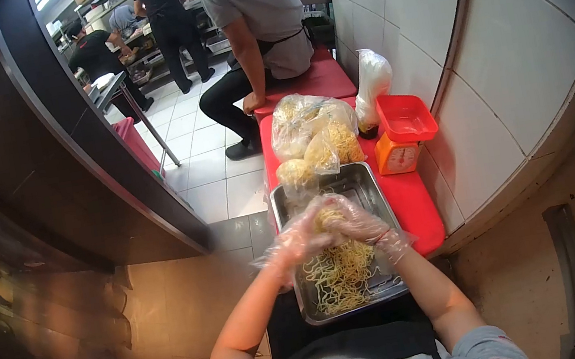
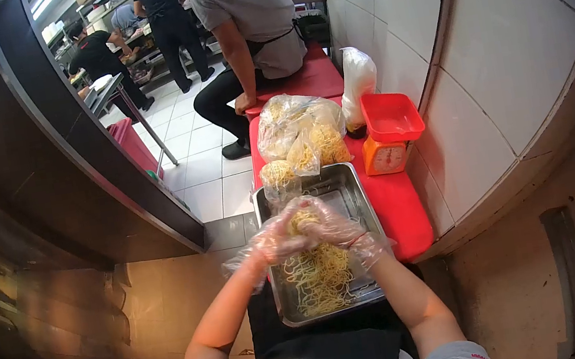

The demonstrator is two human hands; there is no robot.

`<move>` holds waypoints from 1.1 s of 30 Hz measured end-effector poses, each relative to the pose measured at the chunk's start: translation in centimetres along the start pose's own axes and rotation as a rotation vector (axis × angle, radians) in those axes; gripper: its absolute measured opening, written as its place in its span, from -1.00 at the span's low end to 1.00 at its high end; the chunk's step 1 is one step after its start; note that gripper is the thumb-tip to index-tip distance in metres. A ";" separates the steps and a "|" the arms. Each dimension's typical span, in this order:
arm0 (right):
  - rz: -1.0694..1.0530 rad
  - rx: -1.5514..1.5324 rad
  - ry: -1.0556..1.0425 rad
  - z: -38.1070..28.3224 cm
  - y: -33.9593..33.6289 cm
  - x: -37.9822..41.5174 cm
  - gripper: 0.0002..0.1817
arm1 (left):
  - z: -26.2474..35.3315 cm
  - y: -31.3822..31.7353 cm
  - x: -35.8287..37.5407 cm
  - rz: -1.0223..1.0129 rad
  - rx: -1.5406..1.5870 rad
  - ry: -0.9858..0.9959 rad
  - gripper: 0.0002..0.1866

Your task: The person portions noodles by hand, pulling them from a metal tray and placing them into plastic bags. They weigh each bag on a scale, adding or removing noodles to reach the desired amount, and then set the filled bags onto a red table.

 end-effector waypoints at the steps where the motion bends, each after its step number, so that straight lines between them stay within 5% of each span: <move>1: 0.027 0.271 -0.098 -0.2 0.3 0.3 -0.35 | 0.3 0.7 -0.2 0.048 -0.247 -0.090 -0.47; 5: 0.180 0.410 -0.047 -0.3 1.5 0.2 -0.43 | -0.4 2.6 -2.4 0.102 -0.719 -0.298 -0.53; 13: 0.192 0.571 -0.156 -2.3 1.1 2.3 -0.58 | -2.8 2.1 -4.0 0.204 -0.660 -0.133 -0.73; 16: 0.140 0.584 0.118 -5.0 1.5 4.6 -0.61 | -7.4 0.0 -4.6 0.258 -0.671 -0.167 -0.73; 19: 0.054 0.826 0.050 1.8 -0.6 5.8 -0.52 | -7.5 -3.5 -3.7 0.141 -0.811 -0.228 -0.68; 22: 0.039 0.767 0.189 -0.8 -1.1 4.2 -0.37 | -0.2 -3.7 -1.2 0.007 -0.283 -0.334 -0.50; 23: 0.157 0.635 0.020 0.5 -1.2 3.1 -0.27 | 0.9 -3.7 -0.6 -0.009 -0.149 -0.337 -0.43; 26: 0.262 0.524 0.200 -1.2 -0.1 -0.1 -0.38 | -0.3 -4.0 0.3 0.068 -0.003 -0.254 -0.48; 29: 0.100 0.484 0.364 -1.3 0.6 -2.8 -0.52 | 1.7 -3.7 0.1 0.117 0.140 -0.248 -0.57; 32: 0.175 0.448 0.037 -2.0 -0.5 -4.1 -0.66 | 4.3 -5.1 0.6 0.235 -0.660 -0.270 -0.64; 33: 0.147 0.217 0.002 -2.7 -1.0 -4.1 -0.62 | 4.7 -4.9 1.3 0.292 -0.369 -0.326 -0.69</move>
Point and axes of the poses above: each hand's wrist, its own x-axis away from the middle knuckle, its own y-axis out of the palm, z = x × y, the point moved 2 cm from there along -x, towards the middle knuckle, and after that the axes turned 2 degrees about x, right-handed, at the moved point
